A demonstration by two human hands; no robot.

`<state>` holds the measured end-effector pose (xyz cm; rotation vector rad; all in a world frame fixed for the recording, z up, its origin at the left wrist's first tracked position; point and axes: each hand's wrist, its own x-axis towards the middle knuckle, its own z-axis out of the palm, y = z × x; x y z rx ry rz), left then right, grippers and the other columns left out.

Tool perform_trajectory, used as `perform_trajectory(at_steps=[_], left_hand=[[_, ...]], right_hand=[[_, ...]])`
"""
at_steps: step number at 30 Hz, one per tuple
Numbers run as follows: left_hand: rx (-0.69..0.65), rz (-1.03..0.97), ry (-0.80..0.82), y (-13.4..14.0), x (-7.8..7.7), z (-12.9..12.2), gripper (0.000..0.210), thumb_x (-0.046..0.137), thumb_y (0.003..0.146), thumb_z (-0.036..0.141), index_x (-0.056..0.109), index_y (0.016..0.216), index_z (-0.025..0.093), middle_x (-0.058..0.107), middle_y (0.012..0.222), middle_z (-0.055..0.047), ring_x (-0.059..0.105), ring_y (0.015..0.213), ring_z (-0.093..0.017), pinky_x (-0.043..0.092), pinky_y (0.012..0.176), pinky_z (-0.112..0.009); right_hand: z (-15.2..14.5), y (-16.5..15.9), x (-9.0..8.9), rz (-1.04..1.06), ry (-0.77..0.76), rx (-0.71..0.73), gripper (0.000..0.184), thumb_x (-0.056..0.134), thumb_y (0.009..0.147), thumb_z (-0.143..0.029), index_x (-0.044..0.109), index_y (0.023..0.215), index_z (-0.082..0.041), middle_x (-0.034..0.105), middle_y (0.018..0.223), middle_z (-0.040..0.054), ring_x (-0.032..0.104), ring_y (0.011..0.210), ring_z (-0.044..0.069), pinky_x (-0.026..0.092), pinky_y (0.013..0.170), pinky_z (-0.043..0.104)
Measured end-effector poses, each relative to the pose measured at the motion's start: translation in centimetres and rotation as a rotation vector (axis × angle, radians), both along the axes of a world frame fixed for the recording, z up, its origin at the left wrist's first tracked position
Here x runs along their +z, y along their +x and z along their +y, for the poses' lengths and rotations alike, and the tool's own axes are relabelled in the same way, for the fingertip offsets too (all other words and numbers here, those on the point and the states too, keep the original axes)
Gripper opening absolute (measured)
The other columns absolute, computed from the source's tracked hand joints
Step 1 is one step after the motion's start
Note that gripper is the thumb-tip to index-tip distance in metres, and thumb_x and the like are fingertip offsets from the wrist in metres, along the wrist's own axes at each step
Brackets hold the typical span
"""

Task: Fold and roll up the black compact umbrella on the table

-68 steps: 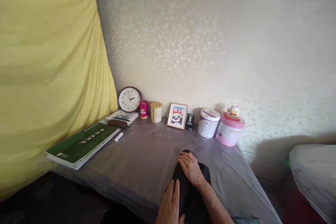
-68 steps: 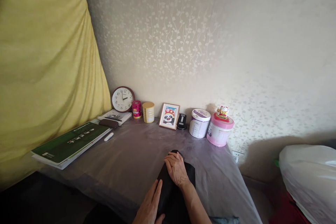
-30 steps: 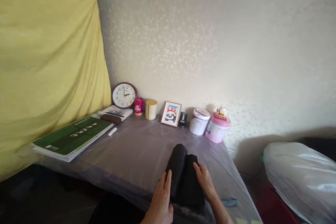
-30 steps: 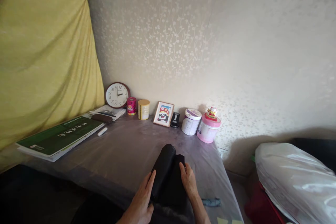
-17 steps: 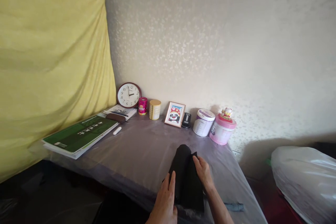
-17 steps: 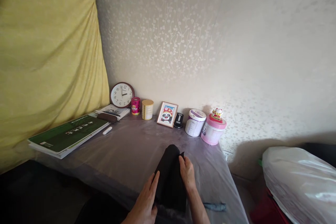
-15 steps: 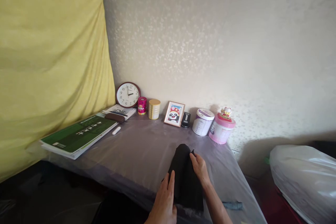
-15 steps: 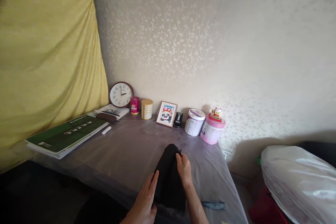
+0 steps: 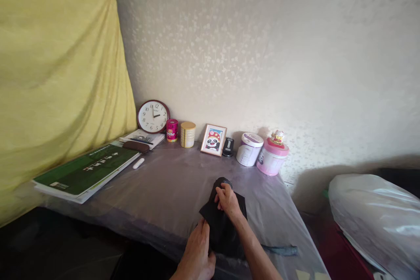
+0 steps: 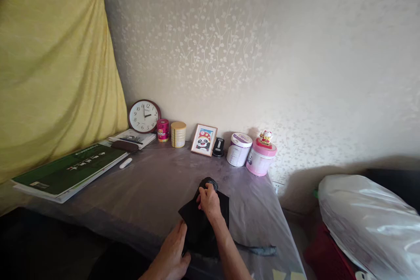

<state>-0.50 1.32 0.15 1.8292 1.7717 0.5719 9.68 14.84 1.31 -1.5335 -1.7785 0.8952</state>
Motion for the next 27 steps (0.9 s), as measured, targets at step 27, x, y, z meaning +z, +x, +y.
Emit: perform_trajectory(at_steps=[27], left_hand=[[-0.027, 0.191, 0.103, 0.8, -1.5, 0.0, 0.067, 0.034, 0.078, 0.013, 0.010, 0.140, 0.009, 0.020, 0.148, -0.016, 0.022, 0.135, -0.022, 0.030, 0.107, -0.040]], right_hand=[[-3.8, 1.8, 0.9, -0.166, 0.517, 0.393, 0.022, 0.043, 0.090, -0.023, 0.064, 0.094, -0.023, 0.070, 0.093, 0.0005, 0.059, 0.089, 0.015, 0.045, 0.082, 0.028]])
